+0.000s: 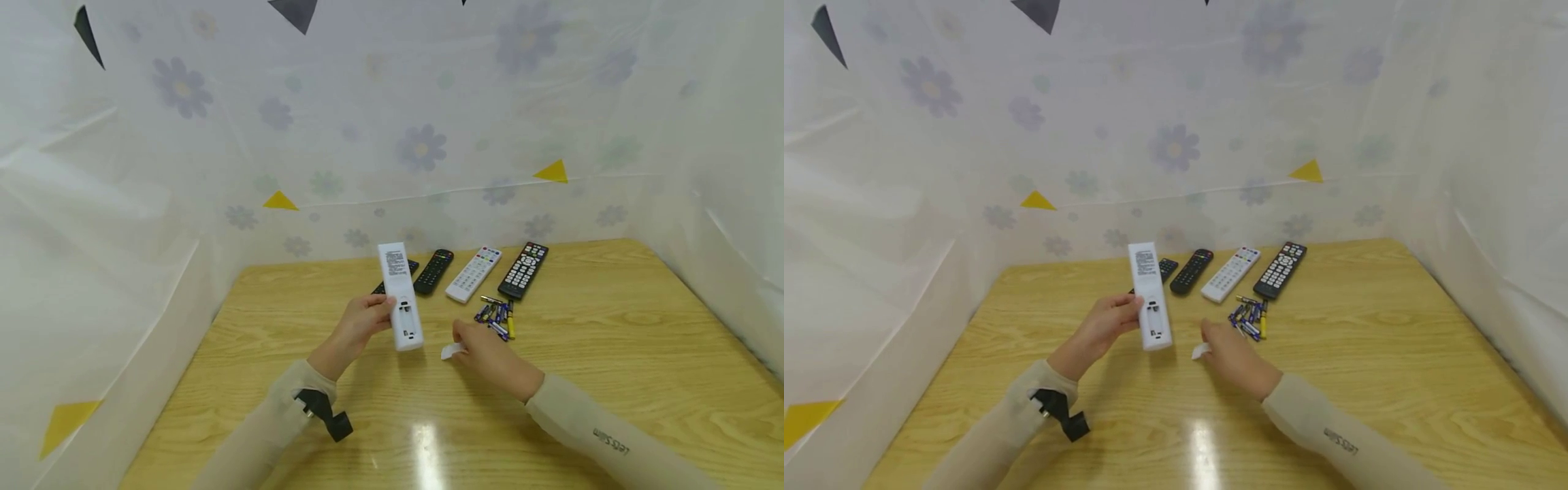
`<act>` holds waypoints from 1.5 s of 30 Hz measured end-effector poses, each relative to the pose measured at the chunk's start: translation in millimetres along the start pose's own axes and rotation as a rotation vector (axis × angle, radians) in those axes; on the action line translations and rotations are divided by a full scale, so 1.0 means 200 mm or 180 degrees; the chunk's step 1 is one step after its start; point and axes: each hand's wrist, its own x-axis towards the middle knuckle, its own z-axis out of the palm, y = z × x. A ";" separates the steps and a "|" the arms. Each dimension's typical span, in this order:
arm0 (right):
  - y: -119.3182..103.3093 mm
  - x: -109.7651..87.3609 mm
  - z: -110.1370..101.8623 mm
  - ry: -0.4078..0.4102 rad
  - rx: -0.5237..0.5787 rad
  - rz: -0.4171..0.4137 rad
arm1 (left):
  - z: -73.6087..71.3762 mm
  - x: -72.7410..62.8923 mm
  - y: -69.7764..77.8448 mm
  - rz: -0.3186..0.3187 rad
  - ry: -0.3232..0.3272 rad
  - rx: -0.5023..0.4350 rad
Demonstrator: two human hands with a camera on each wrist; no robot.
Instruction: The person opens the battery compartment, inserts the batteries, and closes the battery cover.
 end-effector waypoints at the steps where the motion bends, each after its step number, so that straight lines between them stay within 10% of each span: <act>1: 0.00 0.00 0.00 -0.0004 -0.0056 0.0005 | 0.00 0.00 0.00 0.0000 -0.0002 -0.0002; 38: 0.13 -0.08 0.03 0.0051 -0.0407 -0.0272 | 0.01 0.00 -0.02 -0.0122 -0.0015 0.0020; 45: 0.22 -0.06 -0.09 0.0330 -0.0510 0.0180 | 0.01 0.00 -0.03 -0.0131 -0.0019 0.0028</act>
